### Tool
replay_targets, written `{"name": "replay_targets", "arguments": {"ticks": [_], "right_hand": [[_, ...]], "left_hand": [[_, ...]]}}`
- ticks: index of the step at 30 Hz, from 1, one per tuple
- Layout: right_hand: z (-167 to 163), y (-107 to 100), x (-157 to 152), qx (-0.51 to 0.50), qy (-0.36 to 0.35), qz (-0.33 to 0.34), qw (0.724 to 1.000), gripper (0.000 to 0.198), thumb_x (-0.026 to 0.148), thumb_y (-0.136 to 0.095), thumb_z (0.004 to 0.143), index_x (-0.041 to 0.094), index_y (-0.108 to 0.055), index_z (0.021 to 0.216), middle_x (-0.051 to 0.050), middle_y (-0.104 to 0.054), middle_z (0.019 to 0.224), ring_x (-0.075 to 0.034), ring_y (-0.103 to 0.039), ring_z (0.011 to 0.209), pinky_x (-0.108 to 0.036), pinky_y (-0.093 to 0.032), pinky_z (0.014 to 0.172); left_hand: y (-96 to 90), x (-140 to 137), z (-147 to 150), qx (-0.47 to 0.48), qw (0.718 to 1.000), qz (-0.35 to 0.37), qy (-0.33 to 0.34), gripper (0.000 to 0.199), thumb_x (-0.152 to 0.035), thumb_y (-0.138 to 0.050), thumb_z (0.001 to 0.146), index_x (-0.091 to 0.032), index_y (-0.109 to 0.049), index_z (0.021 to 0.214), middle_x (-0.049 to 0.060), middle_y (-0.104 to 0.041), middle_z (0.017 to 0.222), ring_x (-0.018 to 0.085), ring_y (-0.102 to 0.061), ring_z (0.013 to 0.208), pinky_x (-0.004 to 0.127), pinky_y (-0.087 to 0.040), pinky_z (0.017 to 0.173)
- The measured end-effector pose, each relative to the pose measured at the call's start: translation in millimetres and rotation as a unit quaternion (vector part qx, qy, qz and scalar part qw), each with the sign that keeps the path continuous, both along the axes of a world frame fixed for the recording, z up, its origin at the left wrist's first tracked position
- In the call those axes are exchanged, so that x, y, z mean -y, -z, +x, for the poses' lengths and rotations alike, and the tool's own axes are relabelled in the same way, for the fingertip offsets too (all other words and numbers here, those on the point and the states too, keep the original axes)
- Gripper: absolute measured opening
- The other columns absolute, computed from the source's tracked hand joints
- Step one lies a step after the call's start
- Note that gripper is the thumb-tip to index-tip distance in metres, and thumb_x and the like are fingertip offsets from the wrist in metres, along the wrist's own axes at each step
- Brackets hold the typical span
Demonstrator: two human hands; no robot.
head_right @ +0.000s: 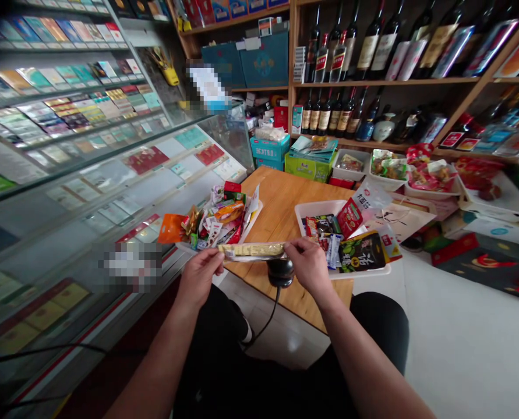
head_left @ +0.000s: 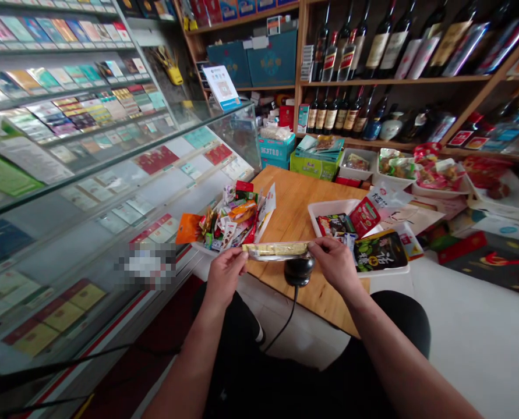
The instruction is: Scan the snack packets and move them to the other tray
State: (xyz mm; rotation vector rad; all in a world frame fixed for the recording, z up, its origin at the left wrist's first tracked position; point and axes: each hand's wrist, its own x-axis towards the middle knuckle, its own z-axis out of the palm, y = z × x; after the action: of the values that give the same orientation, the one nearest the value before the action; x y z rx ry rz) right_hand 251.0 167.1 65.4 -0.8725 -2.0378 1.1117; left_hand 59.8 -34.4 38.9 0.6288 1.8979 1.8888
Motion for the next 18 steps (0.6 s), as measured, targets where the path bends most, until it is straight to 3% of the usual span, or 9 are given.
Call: {"name": "replay_targets", "arguments": {"ticks": [3, 10, 14, 18], "right_hand": [[0.1, 0.2, -14.8, 0.003, 0.013, -0.005, 1.0, 0.03, 0.044, -0.061, 0.088, 0.019, -0.077, 0.082, -0.003, -0.071, 0.078, -0.019, -0.063, 0.075, -0.03, -0.046, 0.072], [3.0, 0.7, -39.8, -0.006, 0.041, -0.089, 0.995, 0.038, 0.052, -0.059, 0.088, 0.017, -0.072, 0.083, 0.0, -0.06, 0.053, -0.014, -0.051, 0.046, -0.024, -0.037, 0.047], [2.7, 4.8, -60.6, -0.016, 0.07, -0.129, 0.989, 0.034, 0.049, -0.06, 0.086, 0.017, -0.071, 0.088, -0.003, -0.068, 0.061, -0.016, -0.059, 0.049, -0.024, -0.04, 0.045], [5.1, 14.6, -88.4, -0.024, 0.096, -0.111, 0.989, 0.029, 0.043, -0.059, 0.085, 0.017, -0.07, 0.09, -0.005, -0.07, 0.064, -0.018, -0.062, 0.053, -0.025, -0.044, 0.048]], "left_hand": [[-5.3, -18.2, 1.2, 0.002, 1.0, 0.004, 0.016, 0.03, -0.044, -0.076, 0.08, -0.017, -0.072, 0.095, -0.001, -0.064, 0.065, 0.012, -0.057, 0.058, 0.024, -0.044, 0.055], [-12.2, -59.9, 8.0, 0.017, 0.999, 0.005, 0.048, 0.034, -0.048, -0.077, 0.078, -0.018, -0.069, 0.093, 0.002, -0.069, 0.074, 0.011, -0.055, 0.053, 0.024, -0.041, 0.05], [-9.6, -82.0, 5.0, -0.026, 0.995, -0.021, 0.091, 0.03, -0.046, -0.073, 0.081, -0.019, -0.07, 0.092, -0.001, -0.064, 0.066, 0.012, -0.055, 0.051, 0.024, -0.041, 0.048], [-4.8, -106.6, 0.1, -0.058, 0.986, -0.024, 0.154, 0.026, -0.044, -0.069, 0.085, -0.019, -0.069, 0.094, 0.0, -0.067, 0.074, 0.013, -0.06, 0.055, 0.024, -0.045, 0.052]]}}
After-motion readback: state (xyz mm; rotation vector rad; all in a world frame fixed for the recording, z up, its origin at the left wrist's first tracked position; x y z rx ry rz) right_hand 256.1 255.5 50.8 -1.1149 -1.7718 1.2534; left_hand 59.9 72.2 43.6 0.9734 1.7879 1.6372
